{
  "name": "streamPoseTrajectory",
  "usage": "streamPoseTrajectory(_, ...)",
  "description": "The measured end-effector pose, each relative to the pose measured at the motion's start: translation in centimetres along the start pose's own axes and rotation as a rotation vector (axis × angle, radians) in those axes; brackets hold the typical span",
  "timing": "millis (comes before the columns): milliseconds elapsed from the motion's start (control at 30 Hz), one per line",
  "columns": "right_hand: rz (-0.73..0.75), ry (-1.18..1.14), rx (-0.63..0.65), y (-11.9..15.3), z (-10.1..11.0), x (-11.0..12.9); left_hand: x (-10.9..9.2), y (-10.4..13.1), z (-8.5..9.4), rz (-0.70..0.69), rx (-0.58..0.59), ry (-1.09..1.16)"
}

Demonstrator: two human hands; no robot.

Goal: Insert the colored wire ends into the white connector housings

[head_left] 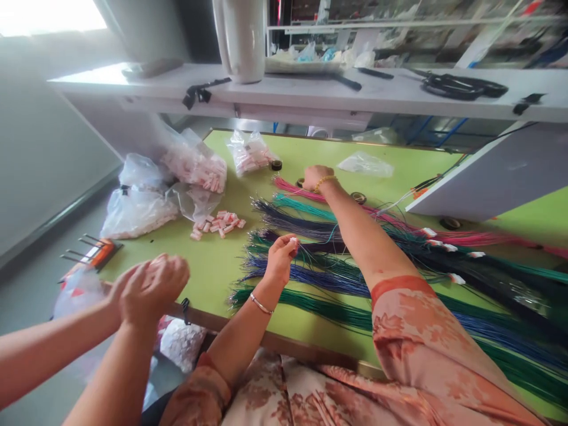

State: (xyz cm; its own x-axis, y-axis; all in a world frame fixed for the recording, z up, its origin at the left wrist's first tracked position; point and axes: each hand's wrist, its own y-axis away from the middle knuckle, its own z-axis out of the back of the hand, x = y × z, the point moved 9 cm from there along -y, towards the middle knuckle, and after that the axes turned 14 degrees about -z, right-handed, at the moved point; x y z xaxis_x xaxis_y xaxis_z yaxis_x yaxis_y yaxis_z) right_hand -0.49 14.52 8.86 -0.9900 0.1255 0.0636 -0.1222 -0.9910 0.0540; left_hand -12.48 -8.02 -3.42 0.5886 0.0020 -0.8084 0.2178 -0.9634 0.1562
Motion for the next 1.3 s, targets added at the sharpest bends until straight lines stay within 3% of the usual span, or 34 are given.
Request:
streamPoseTrajectory(100, -0.085, -0.008, -0.074, 0.2, 1.4, -1.3, 0.1, -0.1, 0.1, -0.007, 0.004, -0.006)
streamPoseTrajectory(200, -0.034, -0.13, -0.055, 1.1, 2.3, -1.0, 0.3, -0.3, 0.3, -0.027, 0.011, -0.018)
streamPoseTrajectory(433, 0.375, -0.393, -0.007, 7.1, 2.7, 5.3, 0.7, -0.5, 0.4, -0.042, 0.011, -0.019)
streamPoseTrajectory(533, 0.561, -0.497, 0.086, 10.2, 2.1, 8.3, 0.7, -0.3, 0.5, -0.029, 0.002, -0.006)
streamPoseTrajectory(667, 0.709, -0.629, 0.199, 13.8, 1.9, 9.6, 0.7, 0.2, 0.2, -0.013, 0.016, 0.007)
streamPoseTrajectory(1033, 0.8, -0.919, 0.278, 20.8, 3.3, 6.7, 0.0, 1.6, -1.5, -0.04, 0.108, 0.081)
streamPoseTrajectory(1167, 0.66, -0.975, 0.258, 21.4, 2.2, 3.0, 0.1, 1.9, -1.9, -0.019, 0.142, 0.113)
streamPoseTrajectory(1300, 0.446, -1.05, 0.25, 21.4, -0.7, -1.4, 0.7, 1.8, -2.0, 0.045, 0.145, 0.146)
